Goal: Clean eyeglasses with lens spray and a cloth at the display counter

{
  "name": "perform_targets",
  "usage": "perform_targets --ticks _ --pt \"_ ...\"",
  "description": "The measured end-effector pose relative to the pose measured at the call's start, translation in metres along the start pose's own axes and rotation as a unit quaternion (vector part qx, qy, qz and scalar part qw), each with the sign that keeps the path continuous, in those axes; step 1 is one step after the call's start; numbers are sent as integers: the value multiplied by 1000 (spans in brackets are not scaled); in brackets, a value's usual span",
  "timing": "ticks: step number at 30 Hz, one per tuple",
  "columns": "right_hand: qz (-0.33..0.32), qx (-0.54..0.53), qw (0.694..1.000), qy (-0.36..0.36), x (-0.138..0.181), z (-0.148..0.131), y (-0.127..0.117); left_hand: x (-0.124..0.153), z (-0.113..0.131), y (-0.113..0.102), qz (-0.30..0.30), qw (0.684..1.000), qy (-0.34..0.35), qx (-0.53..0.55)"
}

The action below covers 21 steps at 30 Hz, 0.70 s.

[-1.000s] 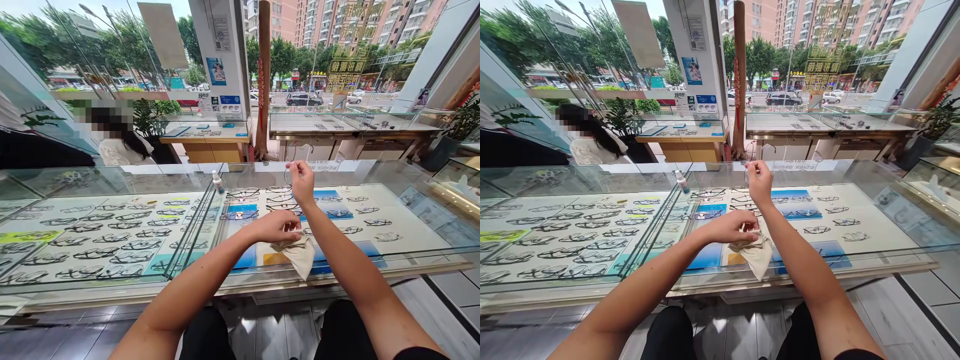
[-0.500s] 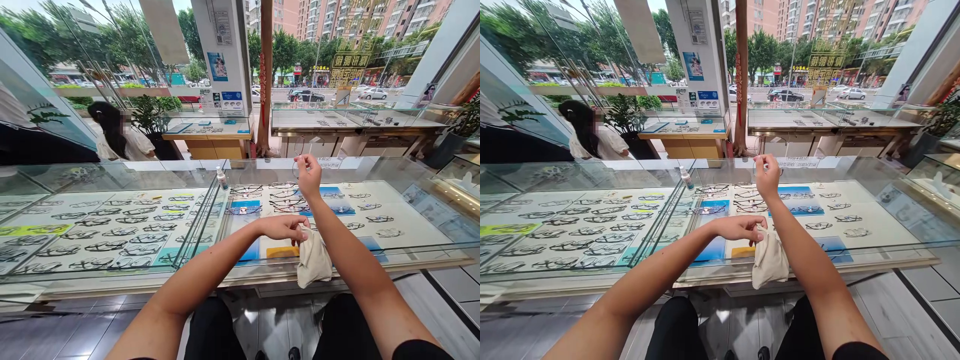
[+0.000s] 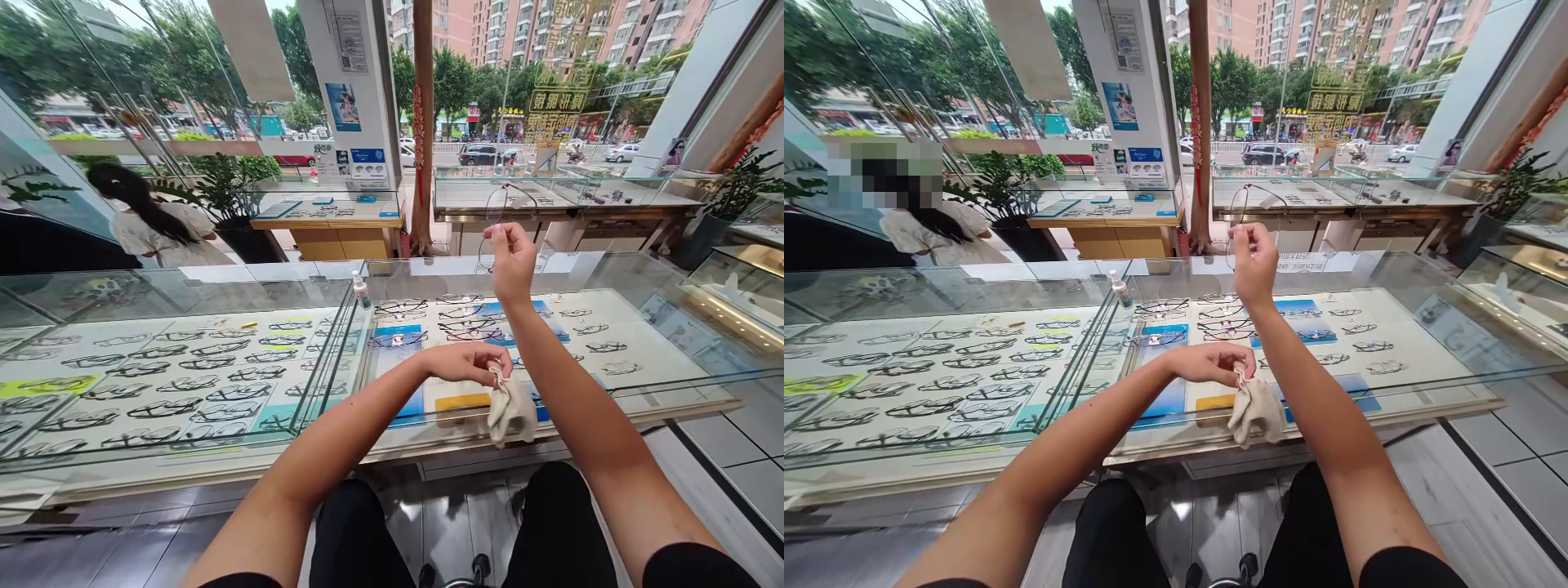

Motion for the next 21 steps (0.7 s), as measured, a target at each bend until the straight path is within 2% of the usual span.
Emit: perform_targets --ticks 3,6,9,12,16,21 --pt "-3 -18 1000 0 -9 -7 -3 -5 -6 4 -8 1000 -10 -2" --pt "-13 -31 999 -3 -10 -15 2 -9 -19 1 13 995 -66 -74" --pt "-34 -54 998 16 2 -20 19 -5 -26 -9 66 979 -125 -145" --pt "-51 -84 994 48 22 -19 46 5 -25 -19 88 967 -159 -179" --pt "-70 -107 989 75 43 -8 75 18 -23 -29 67 946 -204 -244" --pt "-109 -85 988 75 49 19 88 28 -23 -51 87 907 -237 -337"
Point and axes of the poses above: each hand's wrist, its own x-axis away from the middle knuckle, its own y-axis out of the palm, z = x × y, the point moved 8 cm from there along -x, towards the middle knuckle, and after that the axes turned 3 degrees about -z, right-handed, at the moved point
